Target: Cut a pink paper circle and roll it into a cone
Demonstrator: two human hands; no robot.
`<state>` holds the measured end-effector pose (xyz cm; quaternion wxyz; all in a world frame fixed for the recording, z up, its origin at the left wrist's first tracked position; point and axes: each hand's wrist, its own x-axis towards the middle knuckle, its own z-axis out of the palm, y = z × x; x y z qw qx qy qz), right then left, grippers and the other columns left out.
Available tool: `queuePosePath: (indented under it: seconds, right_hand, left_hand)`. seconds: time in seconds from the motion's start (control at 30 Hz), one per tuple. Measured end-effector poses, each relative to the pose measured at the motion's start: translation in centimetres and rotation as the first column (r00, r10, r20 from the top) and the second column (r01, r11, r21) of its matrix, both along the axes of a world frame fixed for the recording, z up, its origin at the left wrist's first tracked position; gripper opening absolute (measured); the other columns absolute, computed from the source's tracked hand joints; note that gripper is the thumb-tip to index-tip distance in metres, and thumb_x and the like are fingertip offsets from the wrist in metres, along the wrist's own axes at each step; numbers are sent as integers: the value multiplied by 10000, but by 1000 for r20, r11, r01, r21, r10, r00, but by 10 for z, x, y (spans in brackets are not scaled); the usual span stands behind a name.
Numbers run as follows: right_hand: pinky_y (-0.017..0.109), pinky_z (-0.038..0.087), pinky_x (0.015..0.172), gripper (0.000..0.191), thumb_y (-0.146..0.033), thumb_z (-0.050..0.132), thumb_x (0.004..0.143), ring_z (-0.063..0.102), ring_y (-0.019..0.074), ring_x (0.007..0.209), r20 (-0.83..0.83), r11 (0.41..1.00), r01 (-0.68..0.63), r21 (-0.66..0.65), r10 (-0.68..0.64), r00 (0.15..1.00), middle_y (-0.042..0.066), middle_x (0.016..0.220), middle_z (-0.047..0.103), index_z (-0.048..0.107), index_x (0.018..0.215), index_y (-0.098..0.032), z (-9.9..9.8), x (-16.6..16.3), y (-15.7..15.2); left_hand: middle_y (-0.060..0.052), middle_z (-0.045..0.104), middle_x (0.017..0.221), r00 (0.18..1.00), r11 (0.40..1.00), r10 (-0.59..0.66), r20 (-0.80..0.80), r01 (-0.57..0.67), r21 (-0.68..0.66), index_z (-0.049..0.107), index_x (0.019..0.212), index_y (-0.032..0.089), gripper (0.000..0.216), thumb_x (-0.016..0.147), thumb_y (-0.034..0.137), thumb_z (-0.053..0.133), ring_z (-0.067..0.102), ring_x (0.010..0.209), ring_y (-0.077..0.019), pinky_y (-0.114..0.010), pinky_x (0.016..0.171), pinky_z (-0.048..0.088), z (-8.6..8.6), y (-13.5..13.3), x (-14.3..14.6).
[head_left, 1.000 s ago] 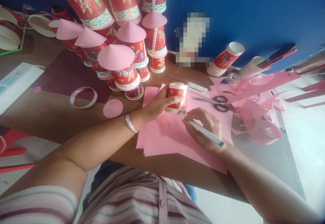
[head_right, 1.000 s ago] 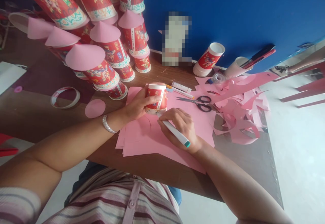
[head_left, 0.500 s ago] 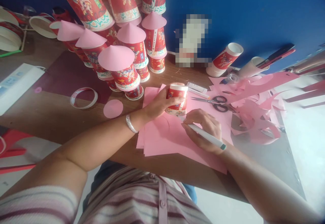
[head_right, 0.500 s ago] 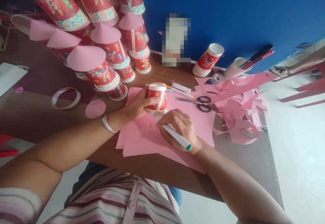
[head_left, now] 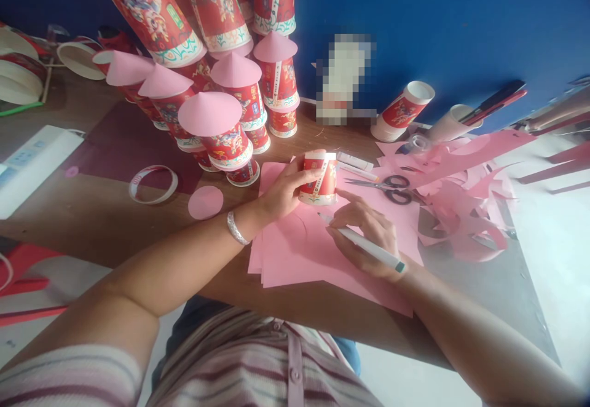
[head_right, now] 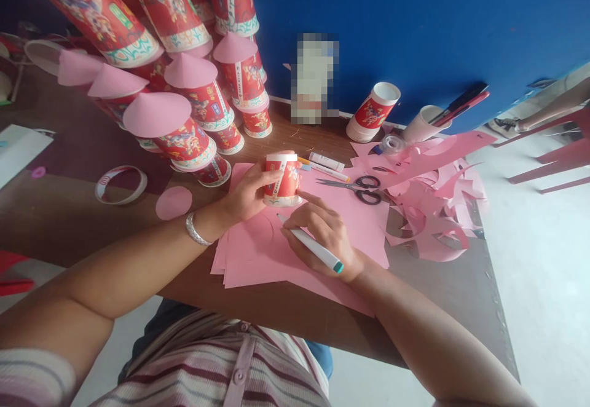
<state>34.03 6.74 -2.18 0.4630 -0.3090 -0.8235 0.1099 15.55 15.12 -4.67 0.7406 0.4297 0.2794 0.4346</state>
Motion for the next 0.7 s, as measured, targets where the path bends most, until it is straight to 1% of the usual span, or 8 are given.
queuePosePath:
  seconds: [0.13, 0.2, 0.3, 0.37, 0.43, 0.57, 0.7]
  right_hand:
    - [519, 680, 1052, 179, -89, 691, 947, 705, 141, 675, -22, 999, -43, -7, 43, 999, -41, 804, 717, 632, 1020, -241, -1, -1, -2]
    - [512, 690, 1016, 179, -98, 698, 949, 724, 153, 698, -26, 999, -25, -21, 25, 999, -39, 817, 720, 633, 1027, -246, -1, 1, -3]
    - [431, 704, 882, 189, -93, 704, 937, 761, 185, 777, -4, 998, 52, -41, -52, 999, -12, 837, 731, 630, 1025, -244, 2, 4, -4]
    - [350, 677, 757, 190, -84, 698, 934, 761, 188, 782, 14, 995, 89, -46, -89, 996, 0, 840, 733, 628, 1014, -242, 4, 5, -5]
    - [293, 632, 672, 178, -86, 692, 944, 749, 174, 749, 20, 993, 106, -53, -105, 994, 4, 837, 730, 627, 1005, -240, 5, 5, -5]
    - [264, 599, 651, 135, -123, 682, 982, 734, 153, 724, 40, 990, 127, -58, -125, 991, 5, 851, 729, 619, 1000, -242, 5, 5, -5]
    - [266, 584, 640, 121, -142, 677, 995, 731, 152, 730, 52, 990, 130, -62, -126, 991, 1, 855, 731, 615, 1006, -245, 4, 5, -4]
  left_hand:
    - [-48, 679, 953, 997, 997, -69, -28, 69, 15, 669, 1079, 166, 448, 808, 448, 887, 654, 834, -161, -283, 738, 556, 3, 0, 0]
    - [-34, 664, 897, 996, 996, -88, -28, 89, 11, 663, 1041, 159, 437, 796, 431, 903, 650, 803, -154, -277, 721, 558, 5, -1, 0]
    - [-44, 670, 899, 993, 993, -115, 11, 115, -8, 665, 1053, 148, 437, 814, 442, 885, 671, 805, -173, -305, 714, 591, 8, -2, -1]
    - [-44, 665, 897, 993, 994, -110, 34, 111, -14, 670, 1067, 142, 444, 818, 443, 880, 671, 803, -175, -301, 696, 594, 9, -2, -1]
    - [-39, 659, 889, 994, 995, -99, 46, 100, -11, 677, 1076, 139, 444, 816, 436, 880, 664, 795, -167, -279, 675, 581, 9, -2, -1]
    - [-56, 680, 903, 994, 994, -105, 37, 105, 0, 682, 1062, 136, 425, 821, 436, 864, 675, 806, -178, -283, 693, 576, 8, -1, -1]
    - [-61, 690, 919, 995, 995, -95, 20, 95, 7, 675, 1065, 147, 420, 824, 439, 857, 683, 832, -192, -305, 729, 584, 7, -1, -1]
